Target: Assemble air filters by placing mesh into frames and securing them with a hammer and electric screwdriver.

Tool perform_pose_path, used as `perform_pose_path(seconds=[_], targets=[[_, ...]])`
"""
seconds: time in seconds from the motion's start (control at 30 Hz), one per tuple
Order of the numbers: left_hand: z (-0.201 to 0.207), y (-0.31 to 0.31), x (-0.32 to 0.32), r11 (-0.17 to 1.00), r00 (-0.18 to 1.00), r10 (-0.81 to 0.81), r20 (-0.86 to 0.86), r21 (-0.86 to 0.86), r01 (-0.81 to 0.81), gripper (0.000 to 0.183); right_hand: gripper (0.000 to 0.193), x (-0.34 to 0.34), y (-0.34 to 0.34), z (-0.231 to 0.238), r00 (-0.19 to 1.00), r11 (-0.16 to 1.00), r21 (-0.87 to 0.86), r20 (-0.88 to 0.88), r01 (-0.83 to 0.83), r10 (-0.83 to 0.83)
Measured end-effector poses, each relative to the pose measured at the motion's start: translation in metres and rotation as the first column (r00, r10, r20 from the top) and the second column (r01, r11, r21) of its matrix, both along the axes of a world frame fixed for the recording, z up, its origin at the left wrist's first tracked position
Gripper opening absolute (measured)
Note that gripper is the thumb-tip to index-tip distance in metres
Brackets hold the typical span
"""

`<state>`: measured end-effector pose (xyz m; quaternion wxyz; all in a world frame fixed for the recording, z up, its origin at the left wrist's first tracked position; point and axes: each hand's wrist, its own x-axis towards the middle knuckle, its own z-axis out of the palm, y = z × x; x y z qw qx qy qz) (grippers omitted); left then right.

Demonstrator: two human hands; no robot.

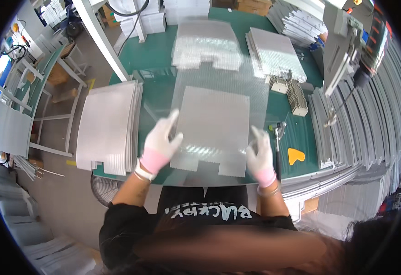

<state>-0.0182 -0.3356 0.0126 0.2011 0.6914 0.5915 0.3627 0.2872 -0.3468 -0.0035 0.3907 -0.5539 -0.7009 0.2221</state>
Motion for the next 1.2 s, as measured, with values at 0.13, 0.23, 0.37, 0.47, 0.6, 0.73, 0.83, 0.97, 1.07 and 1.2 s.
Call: perform_pose_path(seconds=[0.13,0.23,0.37,0.47,0.6,0.73,0.83,0.97,1.07,1.2], targets=[[-0.046,-0.043,0.018,0.996,0.983,0.079,-0.167,-0.017,-0.083,0.053,0.059,0.000,-0.040,-0.041,0.992,0.996,-0.078,0.123,0.040,-0.030],[-0.061,-0.041,0.020,0.995,0.967,0.097,-0.233,0.013,-0.097,0.053,0.062,0.002,-0.039,-0.052,0.995,0.984,-0.167,0.094,0.056,-0.041],[-0.073,-0.040,0.018,0.995,0.961,0.085,-0.263,-0.032,-0.097,0.053,0.061,-0.001,-0.038,-0.062,0.986,0.993,-0.100,0.160,0.069,-0.052],[-0.078,-0.038,0.020,0.992,0.962,0.101,-0.255,-0.042,-0.116,0.053,0.061,-0.002,-0.034,-0.067,0.989,0.993,-0.089,0.135,0.077,-0.065],[-0.083,-0.034,0.023,0.990,0.964,0.119,-0.237,-0.043,-0.133,0.053,0.062,0.000,-0.026,-0.073,0.986,0.989,-0.122,0.152,0.085,-0.067],[-0.083,-0.033,0.023,0.986,0.964,0.116,-0.241,-0.085,-0.140,0.052,0.063,-0.003,-0.025,-0.073,0.976,0.981,-0.157,0.199,0.115,-0.083],[-0.090,-0.034,0.019,0.994,0.965,0.095,-0.246,-0.032,-0.106,0.054,0.064,-0.002,-0.026,-0.074,0.976,0.985,-0.133,0.203,0.112,-0.083],[-0.093,-0.032,0.019,0.995,0.960,0.080,-0.267,-0.031,-0.091,0.054,0.065,-0.001,-0.027,-0.075,0.970,0.983,-0.142,0.227,0.116,-0.081],[-0.091,-0.031,0.018,0.996,0.960,0.072,-0.272,-0.032,-0.084,0.054,0.067,0.001,-0.025,-0.072,0.968,0.979,-0.171,0.243,0.107,-0.063],[-0.083,-0.025,0.020,0.986,0.957,0.075,-0.279,-0.123,-0.114,0.058,0.059,-0.007,-0.021,-0.032,0.934,0.920,-0.333,0.346,0.206,-0.084]])
